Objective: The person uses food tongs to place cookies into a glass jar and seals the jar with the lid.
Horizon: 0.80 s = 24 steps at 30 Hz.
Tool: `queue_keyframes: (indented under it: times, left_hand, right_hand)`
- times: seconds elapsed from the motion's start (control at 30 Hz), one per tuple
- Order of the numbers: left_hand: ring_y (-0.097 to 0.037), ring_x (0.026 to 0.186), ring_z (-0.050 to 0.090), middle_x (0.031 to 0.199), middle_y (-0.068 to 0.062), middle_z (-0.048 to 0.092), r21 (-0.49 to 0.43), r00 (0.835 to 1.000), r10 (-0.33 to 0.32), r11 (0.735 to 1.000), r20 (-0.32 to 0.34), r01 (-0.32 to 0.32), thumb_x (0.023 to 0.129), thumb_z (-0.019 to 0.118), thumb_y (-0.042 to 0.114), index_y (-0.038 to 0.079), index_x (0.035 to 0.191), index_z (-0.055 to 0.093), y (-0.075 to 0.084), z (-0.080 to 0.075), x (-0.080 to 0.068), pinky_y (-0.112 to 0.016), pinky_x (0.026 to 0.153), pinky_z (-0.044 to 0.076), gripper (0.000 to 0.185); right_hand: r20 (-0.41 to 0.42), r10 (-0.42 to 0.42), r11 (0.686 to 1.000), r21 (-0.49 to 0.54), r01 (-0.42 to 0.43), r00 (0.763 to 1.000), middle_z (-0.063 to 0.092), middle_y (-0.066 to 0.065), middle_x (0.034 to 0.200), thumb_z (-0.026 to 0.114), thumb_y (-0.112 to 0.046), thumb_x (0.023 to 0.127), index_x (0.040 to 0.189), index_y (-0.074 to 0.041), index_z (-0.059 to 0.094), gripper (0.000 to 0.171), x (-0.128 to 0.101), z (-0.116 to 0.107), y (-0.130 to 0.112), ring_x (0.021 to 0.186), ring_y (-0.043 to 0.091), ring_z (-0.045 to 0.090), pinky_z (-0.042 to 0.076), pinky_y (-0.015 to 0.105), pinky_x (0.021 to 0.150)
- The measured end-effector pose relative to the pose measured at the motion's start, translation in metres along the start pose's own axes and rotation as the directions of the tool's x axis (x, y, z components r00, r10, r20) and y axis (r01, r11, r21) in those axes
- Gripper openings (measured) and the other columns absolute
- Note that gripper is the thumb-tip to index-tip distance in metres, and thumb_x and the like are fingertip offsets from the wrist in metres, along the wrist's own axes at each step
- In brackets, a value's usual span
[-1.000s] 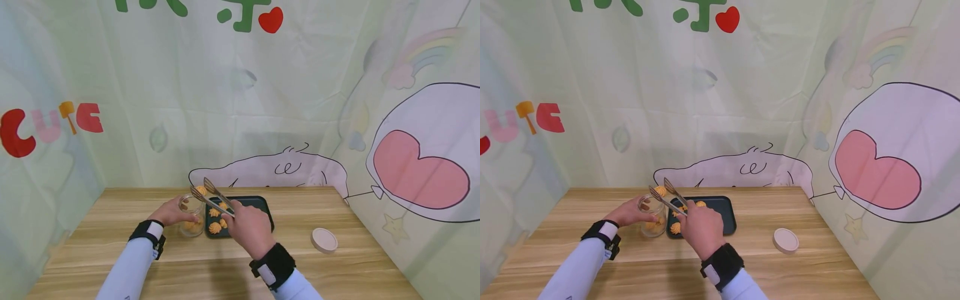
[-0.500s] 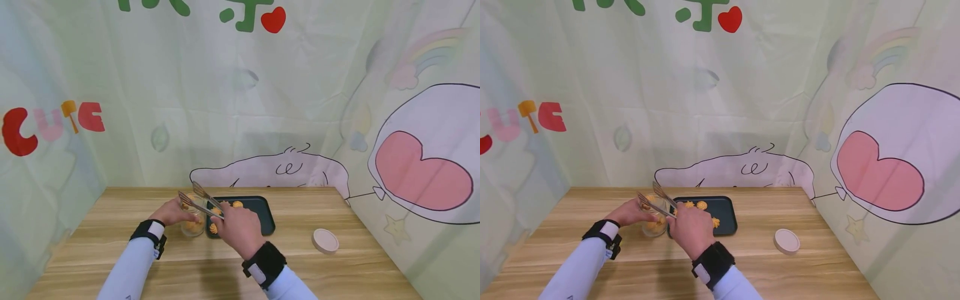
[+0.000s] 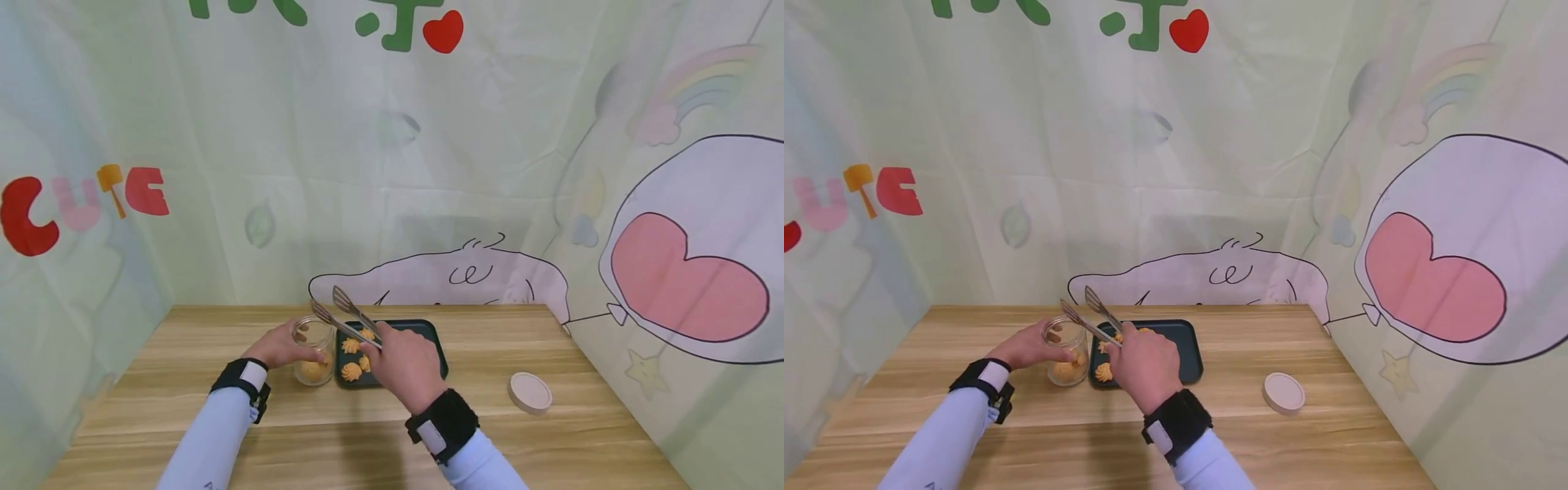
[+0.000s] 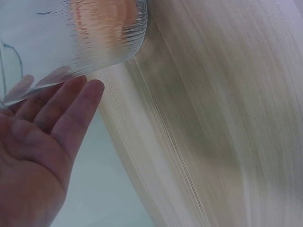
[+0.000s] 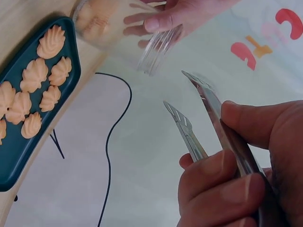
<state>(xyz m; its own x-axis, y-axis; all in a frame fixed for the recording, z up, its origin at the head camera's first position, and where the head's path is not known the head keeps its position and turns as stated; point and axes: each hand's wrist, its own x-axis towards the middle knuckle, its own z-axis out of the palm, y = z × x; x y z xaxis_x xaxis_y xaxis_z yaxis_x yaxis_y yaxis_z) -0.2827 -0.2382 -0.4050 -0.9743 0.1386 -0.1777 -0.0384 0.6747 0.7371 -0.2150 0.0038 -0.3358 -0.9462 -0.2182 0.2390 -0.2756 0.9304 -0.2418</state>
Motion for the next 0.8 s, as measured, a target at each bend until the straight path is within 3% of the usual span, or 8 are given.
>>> queue_keyframes:
  times: [0.37,0.8]
  left_hand:
    - [-0.047,0.126,0.051,0.137,-0.029,0.054,0.007,1.0,0.021,1.0,0.002,-0.021,0.074,0.083,0.044,-0.001,0.148,0.033,-0.002,0.001,0.004,-0.057,0.101,0.045,0.1]
    - [-0.048,0.126,0.051,0.137,-0.03,0.053,0.026,1.0,0.011,1.0,0.003,-0.011,0.075,0.083,0.044,-0.003,0.149,0.031,-0.003,0.002,0.003,-0.058,0.1,0.045,0.102]
  right_hand:
    - [-0.066,0.008,1.0,-0.027,-0.01,0.998,0.065,0.005,0.067,0.063,-0.044,0.093,0.12,-0.008,0.068,0.045,0.001,-0.007,0.02,0.052,0.016,0.054,0.038,0.03,0.042]
    - [-0.048,0.099,0.995,-0.003,-0.099,0.994,0.063,0.005,0.07,0.063,-0.042,0.093,0.12,-0.007,0.068,0.045,0.006,-0.003,0.046,0.053,0.016,0.051,0.036,0.03,0.043]
